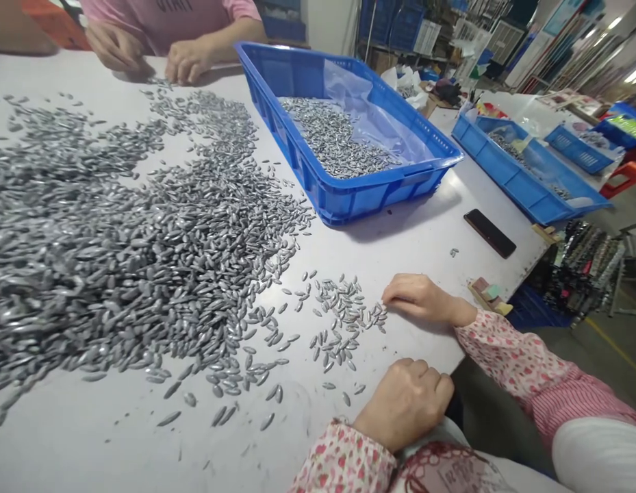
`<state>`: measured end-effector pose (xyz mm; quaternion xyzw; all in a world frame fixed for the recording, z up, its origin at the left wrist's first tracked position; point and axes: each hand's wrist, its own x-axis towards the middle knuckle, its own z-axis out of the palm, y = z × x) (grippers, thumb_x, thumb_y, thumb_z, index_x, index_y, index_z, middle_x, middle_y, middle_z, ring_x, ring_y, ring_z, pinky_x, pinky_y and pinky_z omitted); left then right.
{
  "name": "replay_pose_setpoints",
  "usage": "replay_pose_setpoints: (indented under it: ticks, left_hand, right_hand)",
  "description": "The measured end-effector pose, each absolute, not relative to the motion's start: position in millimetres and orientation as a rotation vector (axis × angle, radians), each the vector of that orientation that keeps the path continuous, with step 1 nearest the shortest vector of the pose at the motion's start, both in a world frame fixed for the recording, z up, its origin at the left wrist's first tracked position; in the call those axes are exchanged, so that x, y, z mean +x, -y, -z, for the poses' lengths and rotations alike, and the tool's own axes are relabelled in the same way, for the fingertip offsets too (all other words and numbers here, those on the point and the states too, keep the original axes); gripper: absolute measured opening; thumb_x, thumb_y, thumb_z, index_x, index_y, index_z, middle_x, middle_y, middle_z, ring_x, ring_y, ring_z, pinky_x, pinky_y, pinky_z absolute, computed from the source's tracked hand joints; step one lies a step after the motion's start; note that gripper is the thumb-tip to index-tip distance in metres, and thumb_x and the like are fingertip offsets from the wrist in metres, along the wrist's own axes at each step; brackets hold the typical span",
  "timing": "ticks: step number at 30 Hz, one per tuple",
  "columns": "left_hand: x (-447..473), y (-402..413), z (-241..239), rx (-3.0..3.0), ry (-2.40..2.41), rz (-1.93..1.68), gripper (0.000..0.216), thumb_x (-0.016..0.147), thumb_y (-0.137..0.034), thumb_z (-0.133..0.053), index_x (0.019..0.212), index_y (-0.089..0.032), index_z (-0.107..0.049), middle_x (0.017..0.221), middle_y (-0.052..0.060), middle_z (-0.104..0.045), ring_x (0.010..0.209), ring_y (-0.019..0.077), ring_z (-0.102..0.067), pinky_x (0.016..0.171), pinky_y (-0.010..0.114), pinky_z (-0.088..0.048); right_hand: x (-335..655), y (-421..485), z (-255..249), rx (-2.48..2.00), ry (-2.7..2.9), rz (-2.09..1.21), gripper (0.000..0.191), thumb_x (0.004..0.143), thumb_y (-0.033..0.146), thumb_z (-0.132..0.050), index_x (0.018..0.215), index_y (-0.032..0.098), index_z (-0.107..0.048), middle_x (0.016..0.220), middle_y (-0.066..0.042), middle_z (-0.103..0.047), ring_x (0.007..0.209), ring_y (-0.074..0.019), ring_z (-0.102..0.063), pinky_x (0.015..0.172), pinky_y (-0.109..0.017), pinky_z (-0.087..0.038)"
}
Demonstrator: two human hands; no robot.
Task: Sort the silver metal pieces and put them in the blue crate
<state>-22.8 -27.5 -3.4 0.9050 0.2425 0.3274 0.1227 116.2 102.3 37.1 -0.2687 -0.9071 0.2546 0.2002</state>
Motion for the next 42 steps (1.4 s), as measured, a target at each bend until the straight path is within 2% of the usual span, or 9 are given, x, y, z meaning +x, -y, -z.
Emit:
replay_pose_setpoints:
  ticks: [4, 7, 10, 16, 24, 30, 34, 37, 42]
  left_hand:
    - [-22.9, 26.9, 4.1, 2.641, -0.689, -0.96, 0.018, 0.092, -0.013, -0.057, 0.079, -0.017, -0.046, 0.068, -0.002, -0.053, 0.062, 0.0165, -0.052, 0.055, 0.032, -0.032]
    - [-22.4, 27.1, 4.9, 2.637, -0.69, -0.978, 0.019, 0.092, -0.013, -0.057, 0.078, -0.017, -0.046, 0.067, -0.001, -0.053, 0.061, 0.0165, -0.052, 0.055, 0.032, -0.031]
    - [-21.6, 27.7, 5.5, 2.646, -0.687, -0.987, 0.019, 0.092, -0.014, -0.058, 0.077, -0.017, -0.046, 0.066, -0.001, -0.053, 0.06, 0.0164, -0.051, 0.054, 0.031, -0.031]
    - [-22.7, 27.7, 4.5, 2.678, -0.671, -0.932, 0.019, 0.093, -0.015, -0.057, 0.077, -0.017, -0.048, 0.067, -0.001, -0.055, 0.06, 0.0161, -0.053, 0.053, 0.03, -0.034]
    - [-21.0, 28.2, 6.1, 2.722, -0.635, -0.839, 0.015, 0.094, -0.015, -0.055, 0.08, -0.016, -0.05, 0.068, -0.001, -0.056, 0.061, 0.0159, -0.056, 0.05, 0.03, -0.034]
    - [-21.0, 26.2, 6.1, 2.709, -0.622, -0.885, 0.016, 0.093, -0.015, -0.055, 0.078, -0.016, -0.051, 0.068, -0.001, -0.055, 0.061, 0.0151, -0.055, 0.05, 0.031, -0.035]
    - [-21.5, 25.9, 4.6, 2.713, -0.654, -0.87, 0.016, 0.094, -0.013, -0.052, 0.078, -0.016, -0.051, 0.067, 0.0, -0.055, 0.061, 0.015, -0.055, 0.05, 0.03, -0.034]
    - [-20.5, 26.5, 4.1, 2.707, -0.653, -0.894, 0.016, 0.094, -0.011, -0.051, 0.079, -0.016, -0.051, 0.066, -0.001, -0.054, 0.06, 0.0148, -0.056, 0.051, 0.03, -0.034]
    - [-19.9, 27.0, 3.3, 2.719, -0.645, -0.853, 0.014, 0.095, -0.013, -0.051, 0.081, -0.015, -0.052, 0.067, 0.0, -0.056, 0.062, 0.0156, -0.057, 0.051, 0.03, -0.034]
  right_hand:
    - [123.4, -104.9, -33.3, -0.744, 2.576, -0.646, 0.031, 0.093, 0.04, -0.06, 0.11, 0.014, -0.064, 0.113, -0.014, -0.068, 0.111, -0.0227, -0.059, 0.099, -0.042, -0.048]
    - [120.0, -103.5, -25.8, -0.737, 2.744, -0.558, 0.083, 0.081, 0.062, -0.065, 0.14, 0.009, -0.043, 0.152, -0.025, -0.034, 0.146, -0.0327, -0.026, 0.117, -0.053, -0.028]
    - [97.6, -103.0, -15.3, -0.714, 2.87, -0.512, 0.1, 0.079, 0.069, -0.062, 0.15, 0.008, -0.027, 0.16, -0.027, -0.013, 0.151, -0.0346, -0.005, 0.12, -0.055, -0.019]
    - [14.2, -113.4, -5.5, -0.609, 2.889, -0.449, 0.097, 0.081, 0.071, -0.057, 0.15, 0.008, -0.031, 0.159, -0.028, -0.011, 0.15, -0.0379, -0.004, 0.119, -0.056, -0.018]
    - [-10.4, -130.0, -13.1, -0.163, 2.816, -0.649, 0.052, 0.093, 0.057, -0.053, 0.123, 0.014, -0.059, 0.139, -0.013, -0.055, 0.133, -0.0222, -0.044, 0.115, -0.041, -0.033]
    - [-35.2, -125.6, -12.8, -0.032, 2.898, -0.624, 0.069, 0.09, 0.059, -0.057, 0.137, 0.009, -0.048, 0.151, -0.017, -0.042, 0.142, -0.0285, -0.033, 0.118, -0.049, -0.025]
    - [-19.0, -126.2, -19.1, 0.107, 2.856, -0.818, 0.052, 0.092, 0.056, -0.055, 0.123, 0.015, -0.06, 0.136, -0.013, -0.058, 0.128, -0.0234, -0.05, 0.113, -0.043, -0.034]
    - [16.6, -141.7, -23.9, -0.13, 2.652, -0.875, 0.042, 0.097, 0.052, -0.047, 0.12, 0.018, -0.061, 0.132, -0.012, -0.06, 0.125, -0.022, -0.052, 0.111, -0.047, -0.037]
    - [57.6, -158.3, -16.4, -0.647, 2.611, -0.71, 0.054, 0.1, 0.052, -0.039, 0.141, 0.018, -0.044, 0.15, -0.017, -0.04, 0.142, -0.0256, -0.033, 0.116, -0.055, -0.029]
